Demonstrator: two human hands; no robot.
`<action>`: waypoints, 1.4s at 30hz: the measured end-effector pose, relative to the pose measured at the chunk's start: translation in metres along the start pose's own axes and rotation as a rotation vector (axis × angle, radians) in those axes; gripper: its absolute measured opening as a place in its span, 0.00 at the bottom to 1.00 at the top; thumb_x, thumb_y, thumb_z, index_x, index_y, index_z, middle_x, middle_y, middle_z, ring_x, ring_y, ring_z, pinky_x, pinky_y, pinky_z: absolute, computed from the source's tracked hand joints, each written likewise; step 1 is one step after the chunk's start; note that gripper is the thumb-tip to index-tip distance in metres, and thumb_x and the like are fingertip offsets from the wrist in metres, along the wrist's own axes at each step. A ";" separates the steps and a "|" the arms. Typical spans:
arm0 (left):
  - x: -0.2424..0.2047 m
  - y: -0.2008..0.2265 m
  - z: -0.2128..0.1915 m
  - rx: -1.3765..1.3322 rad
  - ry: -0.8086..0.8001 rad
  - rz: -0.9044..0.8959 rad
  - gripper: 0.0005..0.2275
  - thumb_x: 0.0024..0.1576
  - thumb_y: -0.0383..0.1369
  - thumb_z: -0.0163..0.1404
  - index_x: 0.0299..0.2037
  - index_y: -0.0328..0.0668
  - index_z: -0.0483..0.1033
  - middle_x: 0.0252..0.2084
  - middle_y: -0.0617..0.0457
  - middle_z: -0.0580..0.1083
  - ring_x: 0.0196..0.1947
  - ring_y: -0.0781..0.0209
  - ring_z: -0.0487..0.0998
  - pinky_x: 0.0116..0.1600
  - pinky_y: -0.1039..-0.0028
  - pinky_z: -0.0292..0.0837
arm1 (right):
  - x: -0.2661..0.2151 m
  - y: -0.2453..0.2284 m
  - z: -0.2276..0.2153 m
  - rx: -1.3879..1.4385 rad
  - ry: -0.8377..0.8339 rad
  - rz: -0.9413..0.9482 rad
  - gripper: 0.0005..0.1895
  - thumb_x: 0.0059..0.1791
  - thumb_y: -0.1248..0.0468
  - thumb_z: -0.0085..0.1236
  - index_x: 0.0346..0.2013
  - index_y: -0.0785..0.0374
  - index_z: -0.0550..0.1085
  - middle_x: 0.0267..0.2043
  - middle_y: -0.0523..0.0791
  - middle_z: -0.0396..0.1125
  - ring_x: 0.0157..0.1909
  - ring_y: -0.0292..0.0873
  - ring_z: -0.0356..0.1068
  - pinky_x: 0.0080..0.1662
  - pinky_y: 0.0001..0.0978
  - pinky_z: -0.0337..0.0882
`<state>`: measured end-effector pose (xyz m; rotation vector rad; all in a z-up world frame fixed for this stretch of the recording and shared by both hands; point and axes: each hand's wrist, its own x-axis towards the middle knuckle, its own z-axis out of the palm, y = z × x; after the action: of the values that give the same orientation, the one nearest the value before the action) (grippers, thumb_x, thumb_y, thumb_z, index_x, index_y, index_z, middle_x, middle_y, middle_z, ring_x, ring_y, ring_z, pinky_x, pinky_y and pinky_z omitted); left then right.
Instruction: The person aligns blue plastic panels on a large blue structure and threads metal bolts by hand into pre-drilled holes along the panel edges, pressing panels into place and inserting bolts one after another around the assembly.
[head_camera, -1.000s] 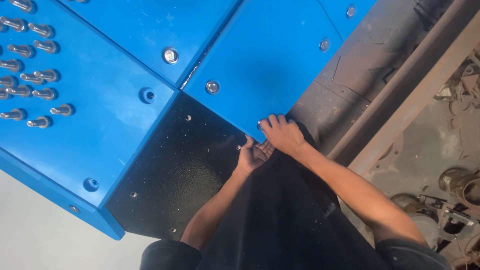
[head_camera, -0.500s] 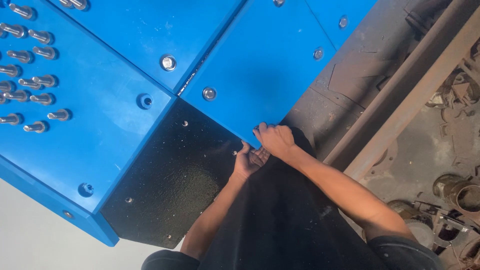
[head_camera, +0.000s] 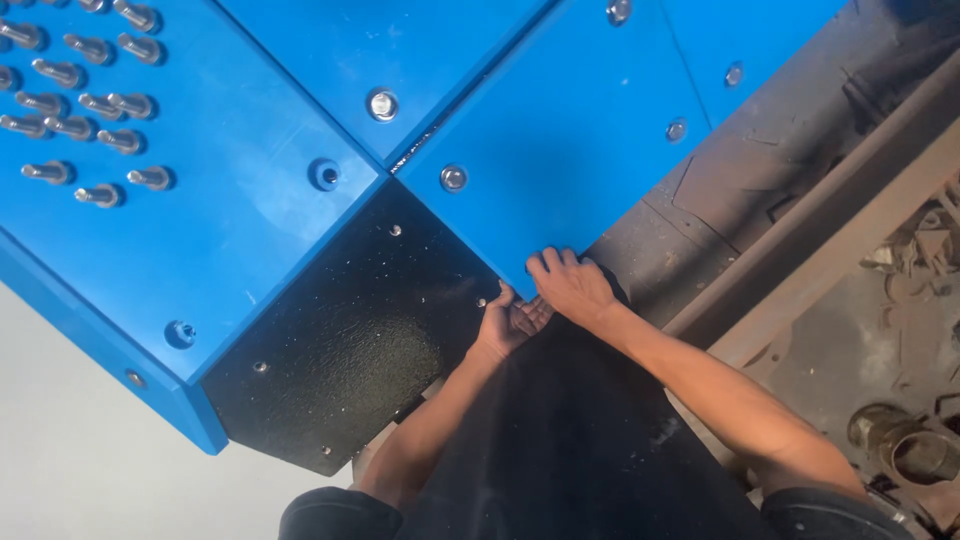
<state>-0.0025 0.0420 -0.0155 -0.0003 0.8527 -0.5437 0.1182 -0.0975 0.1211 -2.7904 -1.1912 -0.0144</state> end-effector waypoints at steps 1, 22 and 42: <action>-0.007 0.000 0.010 -0.005 -0.003 0.008 0.32 0.62 0.59 0.41 0.58 0.32 0.69 0.55 0.43 0.74 0.61 0.48 0.71 0.69 0.57 0.62 | -0.001 -0.002 0.010 0.000 0.002 -0.010 0.14 0.47 0.53 0.57 0.36 0.58 0.69 0.29 0.44 0.68 0.27 0.41 0.73 0.21 0.30 0.71; -0.020 0.006 0.029 0.068 0.045 -0.016 0.30 0.64 0.57 0.36 0.58 0.33 0.69 0.55 0.42 0.73 0.61 0.47 0.72 0.69 0.52 0.63 | -0.002 0.004 0.019 0.023 -0.342 0.110 0.15 0.57 0.50 0.49 0.42 0.59 0.67 0.32 0.46 0.68 0.35 0.47 0.75 0.31 0.36 0.74; -0.003 -0.001 0.010 0.019 0.041 0.054 0.31 0.63 0.56 0.41 0.58 0.31 0.69 0.55 0.41 0.74 0.60 0.45 0.73 0.68 0.51 0.64 | -0.007 0.005 0.055 -0.028 -0.241 -0.007 0.17 0.57 0.50 0.50 0.31 0.57 0.68 0.22 0.45 0.67 0.24 0.46 0.73 0.25 0.38 0.72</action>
<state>0.0031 0.0406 -0.0064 0.0513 0.8854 -0.5021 0.1157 -0.1003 0.0655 -2.8758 -1.2576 0.3152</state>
